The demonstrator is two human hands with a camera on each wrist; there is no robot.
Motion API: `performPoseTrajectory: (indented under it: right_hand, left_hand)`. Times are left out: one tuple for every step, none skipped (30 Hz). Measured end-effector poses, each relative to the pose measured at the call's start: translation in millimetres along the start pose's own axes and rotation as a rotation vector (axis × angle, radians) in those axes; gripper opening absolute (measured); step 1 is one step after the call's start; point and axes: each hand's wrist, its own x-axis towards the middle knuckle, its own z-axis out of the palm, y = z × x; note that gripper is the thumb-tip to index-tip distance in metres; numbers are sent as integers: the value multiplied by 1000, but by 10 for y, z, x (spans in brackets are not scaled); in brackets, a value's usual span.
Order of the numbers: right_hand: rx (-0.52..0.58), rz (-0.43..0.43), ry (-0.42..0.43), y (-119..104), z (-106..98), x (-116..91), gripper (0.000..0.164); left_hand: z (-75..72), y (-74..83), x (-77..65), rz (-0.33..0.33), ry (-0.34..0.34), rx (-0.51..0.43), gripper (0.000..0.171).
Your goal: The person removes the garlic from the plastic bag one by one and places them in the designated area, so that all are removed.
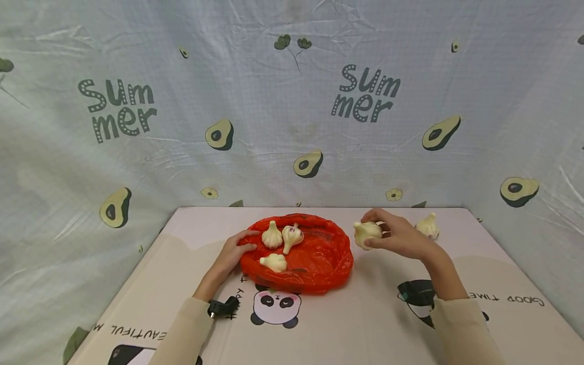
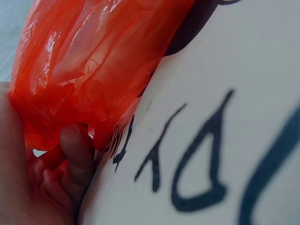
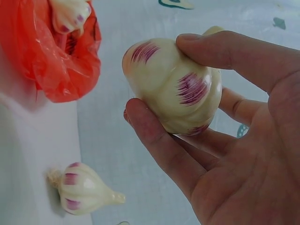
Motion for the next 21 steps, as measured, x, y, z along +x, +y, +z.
performPoseTrajectory:
  right_hand:
    - [5, 1, 3, 7, -8, -5, 42]
    - [13, 0, 4, 13, -17, -11, 42]
    - [20, -1, 5, 15, -27, -19, 42]
    - [23, 1, 9, 20, -41, -28, 42]
    - [27, 4, 14, 23, -56, -38, 42]
    - [28, 1, 17, 25, -71, -48, 42]
    - [26, 5, 23, 34, -88, -54, 42]
    - [22, 6, 29, 40, -105, -63, 43]
    - [18, 12, 34, 48, -125, -72, 43]
    - [14, 20, 40, 54, -143, -80, 43]
    - [11, 26, 45, 62, -162, -88, 43]
    - [7, 33, 50, 70, -182, -97, 44]
    - [5, 41, 55, 78, -201, -107, 44]
    - [6, 42, 60, 82, -221, -121, 45]
    - [8, 46, 64, 87, -241, -134, 45]
    - [11, 49, 68, 93, -260, -147, 46]
    - [13, 53, 72, 99, -278, -160, 46]
    - [12, 60, 76, 105, -297, -174, 47]
    - [10, 67, 82, 112, -316, -189, 47]
    - [6, 73, 88, 119, -334, -203, 48]
    - [4, 79, 93, 128, -351, -216, 49]
  left_hand:
    - [1, -1, -3, 2, 1, 2, 45]
    - [2, -2, -2, 2, 1, 3, 45]
    - [2, -3, -1, 3, 1, 5, 45]
    - [1, -3, 0, 4, 0, 5, 45]
    - [1, -3, 0, 4, -1, 6, 45]
    - [0, -2, 2, 2, -3, 4, 45]
    - [0, 0, 2, 1, -5, 4, 45]
    - [0, 0, 5, 2, -5, 2, 45]
    - [0, 1, 6, 1, -6, 1, 45]
    - [1, 3, 6, 0, -6, 2, 45]
    - [1, 4, 8, -3, -6, 0, 45]
    - [0, 5, 9, -3, -5, 0, 45]
    - [2, 6, 8, -2, -4, 3, 45]
    - [1, 6, 11, -3, -4, 3, 45]
    - [1, 8, 10, -4, -3, 4, 45]
    - [0, 7, 11, -3, -2, 3, 45]
    - [1, 7, 11, -2, -2, 2, 45]
    - [0, 6, 10, -1, -2, 2, 45]
    - [0, 5, 9, -2, -4, 3, 45]
    - [-2, 2, 9, -4, -5, 2, 45]
    - [0, 2, 6, -4, -5, 3, 45]
